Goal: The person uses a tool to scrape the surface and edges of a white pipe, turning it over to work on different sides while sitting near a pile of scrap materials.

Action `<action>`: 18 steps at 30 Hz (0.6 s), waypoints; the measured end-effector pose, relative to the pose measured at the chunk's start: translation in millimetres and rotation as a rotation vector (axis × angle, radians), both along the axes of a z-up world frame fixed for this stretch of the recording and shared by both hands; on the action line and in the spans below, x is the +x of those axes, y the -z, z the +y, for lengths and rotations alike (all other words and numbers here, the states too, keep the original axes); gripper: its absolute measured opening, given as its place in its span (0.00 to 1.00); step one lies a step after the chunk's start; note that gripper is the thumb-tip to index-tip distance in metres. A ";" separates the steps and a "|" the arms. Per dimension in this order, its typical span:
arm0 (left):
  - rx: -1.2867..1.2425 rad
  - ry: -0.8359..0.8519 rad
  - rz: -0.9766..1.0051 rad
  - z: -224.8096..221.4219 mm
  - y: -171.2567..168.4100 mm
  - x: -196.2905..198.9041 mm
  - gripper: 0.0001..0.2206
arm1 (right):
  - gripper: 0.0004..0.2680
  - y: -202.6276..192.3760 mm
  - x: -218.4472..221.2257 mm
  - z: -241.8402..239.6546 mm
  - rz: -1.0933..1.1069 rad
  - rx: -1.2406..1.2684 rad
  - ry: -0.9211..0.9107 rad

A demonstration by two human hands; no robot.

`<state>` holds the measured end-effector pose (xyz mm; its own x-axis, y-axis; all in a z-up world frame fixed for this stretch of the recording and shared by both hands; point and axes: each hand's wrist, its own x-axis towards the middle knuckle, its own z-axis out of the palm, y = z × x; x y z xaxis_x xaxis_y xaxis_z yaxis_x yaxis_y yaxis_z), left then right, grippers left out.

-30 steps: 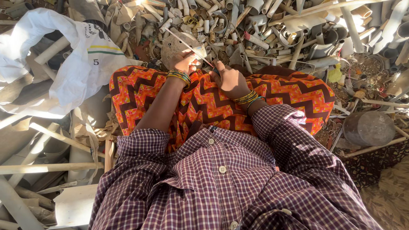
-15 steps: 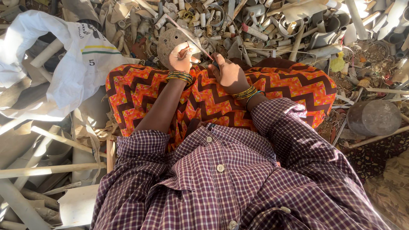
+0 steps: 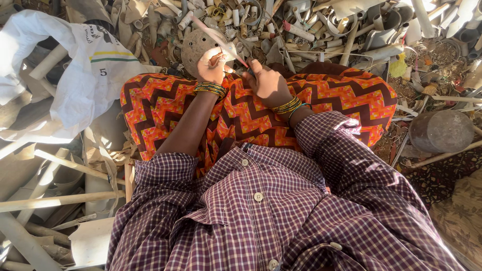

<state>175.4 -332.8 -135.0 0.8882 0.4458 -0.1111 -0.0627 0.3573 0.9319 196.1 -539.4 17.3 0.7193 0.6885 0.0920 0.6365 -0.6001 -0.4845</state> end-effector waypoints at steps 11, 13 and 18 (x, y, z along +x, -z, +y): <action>0.099 -0.013 -0.052 -1.3 9.3 -2.0 0.11 | 0.13 2.7 -0.3 -1.5 0.004 0.024 -0.025; 0.113 -0.008 -0.048 -2.5 4.0 -1.2 0.11 | 0.14 0.5 2.2 2.4 0.056 0.005 0.062; 0.177 -0.011 -0.029 -4.0 2.0 -3.3 0.11 | 0.13 -5.0 1.9 -1.2 0.055 0.021 0.015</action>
<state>172.1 -336.8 -136.9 0.8847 0.4661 -0.0040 -0.0938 0.1865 0.9780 198.0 -540.6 22.2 0.7338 0.6761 0.0663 0.5996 -0.5986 -0.5313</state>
